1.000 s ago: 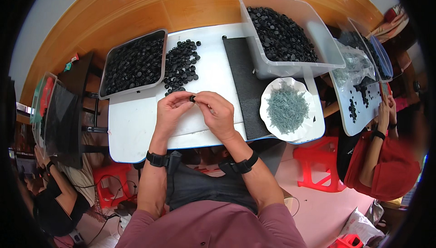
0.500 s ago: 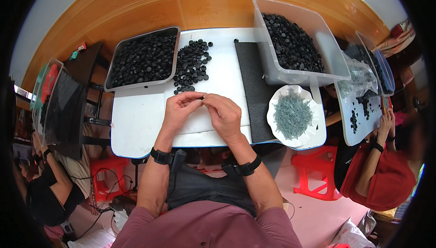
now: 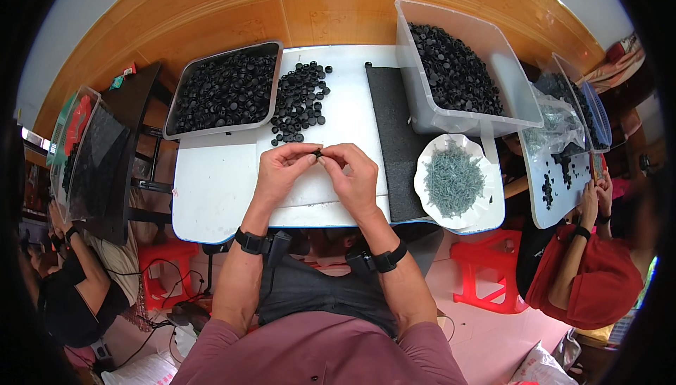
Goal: Sorting and assembling small black plastic components at a workbench.
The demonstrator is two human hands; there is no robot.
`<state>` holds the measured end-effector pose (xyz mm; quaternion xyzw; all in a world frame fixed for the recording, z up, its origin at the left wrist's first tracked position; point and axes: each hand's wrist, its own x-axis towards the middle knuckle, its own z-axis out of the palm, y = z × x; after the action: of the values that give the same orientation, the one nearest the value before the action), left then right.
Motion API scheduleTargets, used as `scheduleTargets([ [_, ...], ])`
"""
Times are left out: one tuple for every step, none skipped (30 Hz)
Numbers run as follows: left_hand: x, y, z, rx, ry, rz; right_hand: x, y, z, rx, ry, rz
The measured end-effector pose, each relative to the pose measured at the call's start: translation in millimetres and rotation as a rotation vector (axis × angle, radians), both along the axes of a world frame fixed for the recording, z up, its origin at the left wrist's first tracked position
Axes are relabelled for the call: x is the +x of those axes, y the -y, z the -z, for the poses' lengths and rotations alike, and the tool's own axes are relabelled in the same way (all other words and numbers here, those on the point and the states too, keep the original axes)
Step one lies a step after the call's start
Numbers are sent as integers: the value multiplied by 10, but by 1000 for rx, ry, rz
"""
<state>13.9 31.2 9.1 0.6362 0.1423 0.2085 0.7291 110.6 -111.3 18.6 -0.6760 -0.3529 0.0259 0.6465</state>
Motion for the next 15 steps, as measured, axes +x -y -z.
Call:
scheduleTargets([
  [1,2,0,-1,1,0,4,-4,29,-1,1,0],
  [0,2,0,6,1,-7,6,-15,53,-8,-78,-11],
  [0,2,-1,13,2,-14,10,-19,68,-15,-156,-22],
  [0,4,-1,12,3,-14,20,-13,74,-16,-155,-22],
  [-4,5,-4,29,-9,-17,31,-10,68,-11,-251,-53],
  [-6,5,-5,46,-21,-20,43,-7,64,-7,-347,-84],
  [-3,3,-2,45,-20,-22,57,-4,63,-8,-346,-85],
  [-3,-5,2,47,-27,-20,69,-5,64,-16,-375,-106],
  [-4,-11,6,49,-35,-19,77,-7,66,-23,-403,-128],
  [-5,-15,11,49,-35,-22,80,-10,66,-24,-403,-130],
  [-4,-16,14,38,-27,-24,81,-13,60,-38,-416,-131],
  [-3,-16,17,26,-19,-26,82,-15,54,-52,-429,-131],
  [-3,-15,26,25,-19,-29,85,-17,49,-54,-429,-134],
  [0,-13,32,26,-24,-29,88,-17,43,-59,-432,-132],
  [1,-12,37,27,-30,-29,88,-21,38,-64,-435,-131],
])
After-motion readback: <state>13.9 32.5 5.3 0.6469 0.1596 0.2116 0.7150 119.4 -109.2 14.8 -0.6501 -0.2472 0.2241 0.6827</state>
